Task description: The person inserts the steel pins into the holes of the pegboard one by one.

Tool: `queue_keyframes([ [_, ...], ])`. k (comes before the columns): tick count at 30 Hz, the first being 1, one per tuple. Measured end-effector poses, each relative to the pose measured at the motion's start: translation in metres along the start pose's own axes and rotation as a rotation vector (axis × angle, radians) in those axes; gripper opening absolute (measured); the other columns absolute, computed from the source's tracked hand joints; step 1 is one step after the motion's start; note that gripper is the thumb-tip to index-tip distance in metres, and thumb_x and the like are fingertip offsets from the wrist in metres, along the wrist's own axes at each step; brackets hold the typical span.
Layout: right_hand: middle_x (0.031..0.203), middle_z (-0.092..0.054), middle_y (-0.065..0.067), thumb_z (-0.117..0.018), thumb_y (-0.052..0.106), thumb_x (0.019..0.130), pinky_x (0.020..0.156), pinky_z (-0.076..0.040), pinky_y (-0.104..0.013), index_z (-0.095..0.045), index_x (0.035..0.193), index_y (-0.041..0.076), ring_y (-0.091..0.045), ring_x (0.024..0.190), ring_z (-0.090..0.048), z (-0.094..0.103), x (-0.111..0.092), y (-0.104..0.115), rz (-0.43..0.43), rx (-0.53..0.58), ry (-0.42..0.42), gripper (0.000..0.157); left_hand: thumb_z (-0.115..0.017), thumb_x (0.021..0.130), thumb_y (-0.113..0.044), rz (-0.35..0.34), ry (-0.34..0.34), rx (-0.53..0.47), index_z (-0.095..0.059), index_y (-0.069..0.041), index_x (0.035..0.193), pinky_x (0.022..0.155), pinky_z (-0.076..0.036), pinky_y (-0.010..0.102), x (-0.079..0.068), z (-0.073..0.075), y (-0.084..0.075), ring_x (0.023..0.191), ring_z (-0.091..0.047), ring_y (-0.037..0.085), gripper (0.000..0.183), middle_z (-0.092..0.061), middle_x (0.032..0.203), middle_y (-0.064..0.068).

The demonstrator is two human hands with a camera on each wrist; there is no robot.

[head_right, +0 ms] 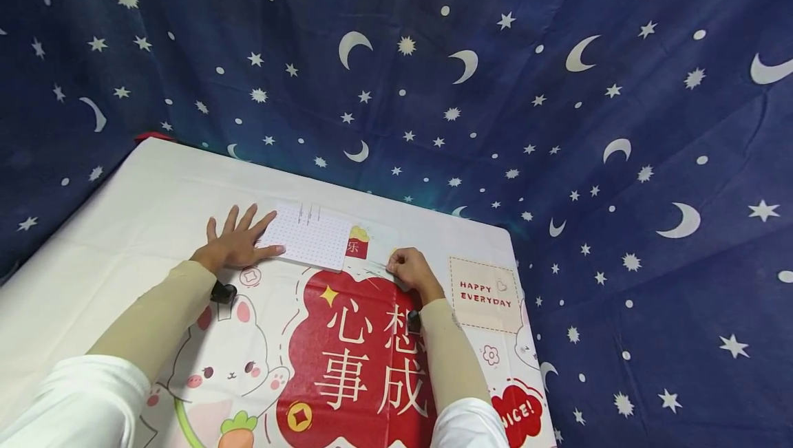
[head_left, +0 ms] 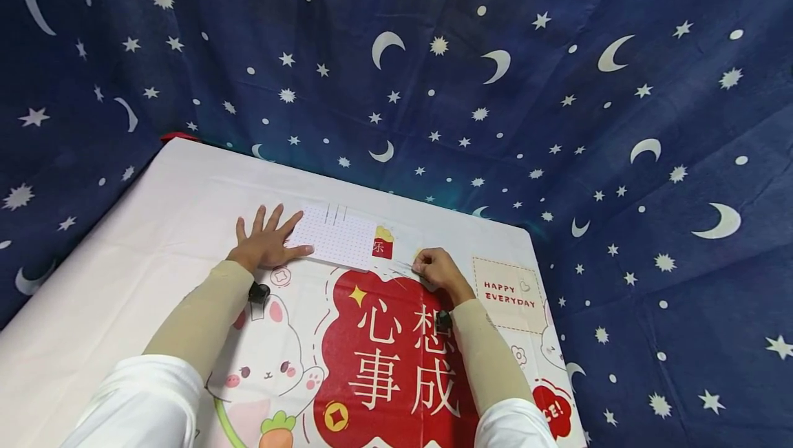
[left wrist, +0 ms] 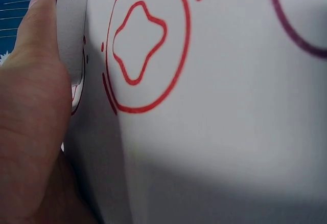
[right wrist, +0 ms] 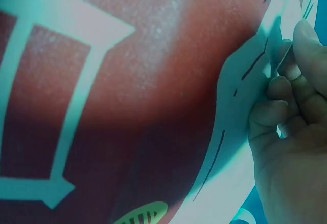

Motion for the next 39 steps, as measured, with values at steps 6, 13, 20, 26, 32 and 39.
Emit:
queue_keyframes([
  [6, 0.084, -0.066, -0.007, -0.071, 0.012, 0.097, 0.068, -0.049, -0.025, -0.074, 0.090, 0.008, -0.019, 0.085, -0.058, 0.003, 0.004, 0.000, 0.013, -0.010, 0.025, 0.009, -0.051, 0.093, -0.076, 0.008, 0.010, -0.001, -0.009, -0.027, 0.169, 0.117, 0.019, 0.079, 0.001, 0.000, 0.000, 0.158, 0.018, 0.054, 0.100, 0.009, 0.175, 0.022],
  [13, 0.097, -0.071, -0.008, -0.070, 0.015, 0.099, 0.072, -0.052, -0.028, -0.080, 0.099, 0.012, -0.022, 0.093, -0.060, 0.004, 0.005, 0.002, -0.028, 0.016, 0.036, 0.011, -0.051, 0.090, -0.079, 0.003, 0.000, -0.011, -0.009, -0.027, 0.169, 0.117, 0.021, 0.078, -0.001, 0.001, 0.002, 0.158, 0.018, 0.054, 0.103, 0.007, 0.175, 0.022],
  [20, 0.097, -0.073, -0.010, -0.071, 0.013, 0.098, 0.081, -0.047, -0.031, -0.079, 0.097, 0.009, -0.022, 0.092, -0.059, 0.001, 0.007, 0.023, 0.120, 0.071, -0.076, 0.009, -0.050, 0.089, -0.080, 0.004, -0.009, -0.019, -0.010, -0.027, 0.168, 0.118, 0.021, 0.078, -0.003, 0.001, 0.002, 0.158, 0.018, 0.053, 0.103, 0.007, 0.175, 0.022],
  [26, 0.094, -0.074, -0.012, -0.072, 0.008, 0.097, 0.071, -0.048, -0.027, -0.079, 0.096, 0.005, -0.021, 0.084, -0.056, -0.007, 0.007, 0.047, 0.159, 0.145, -0.152, 0.008, -0.051, 0.092, -0.077, 0.004, 0.000, 0.013, -0.010, -0.027, 0.169, 0.118, 0.018, 0.079, -0.002, -0.002, -0.002, 0.158, 0.017, 0.054, 0.100, 0.007, 0.175, 0.022],
  [32, 0.089, -0.076, -0.013, -0.073, 0.008, 0.095, 0.068, -0.052, -0.026, -0.080, 0.097, 0.004, -0.018, 0.076, -0.059, -0.018, 0.008, 0.068, 0.183, 0.204, -0.184, 0.008, -0.051, 0.089, -0.080, 0.013, -0.008, -0.003, -0.010, -0.028, 0.168, 0.119, 0.019, 0.078, 0.000, -0.013, 0.002, 0.159, 0.017, 0.053, 0.103, 0.007, 0.176, 0.020],
  [39, 0.085, -0.077, -0.015, -0.077, 0.007, 0.092, 0.067, -0.056, -0.024, -0.081, 0.094, 0.002, -0.018, 0.072, -0.064, -0.024, 0.014, 0.094, 0.272, 0.310, -0.207, 0.007, -0.051, 0.090, -0.078, 0.013, -0.025, -0.004, -0.013, -0.028, 0.168, 0.120, 0.016, 0.078, -0.007, -0.003, -0.003, 0.159, 0.015, 0.053, 0.100, 0.004, 0.176, 0.021],
])
Point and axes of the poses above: each hand's wrist, its own x-axis towards the middle knuckle, its own z-axis out of the back of the hand, y = z × x, the point moved 2 cm from there along x, towards the middle knuckle
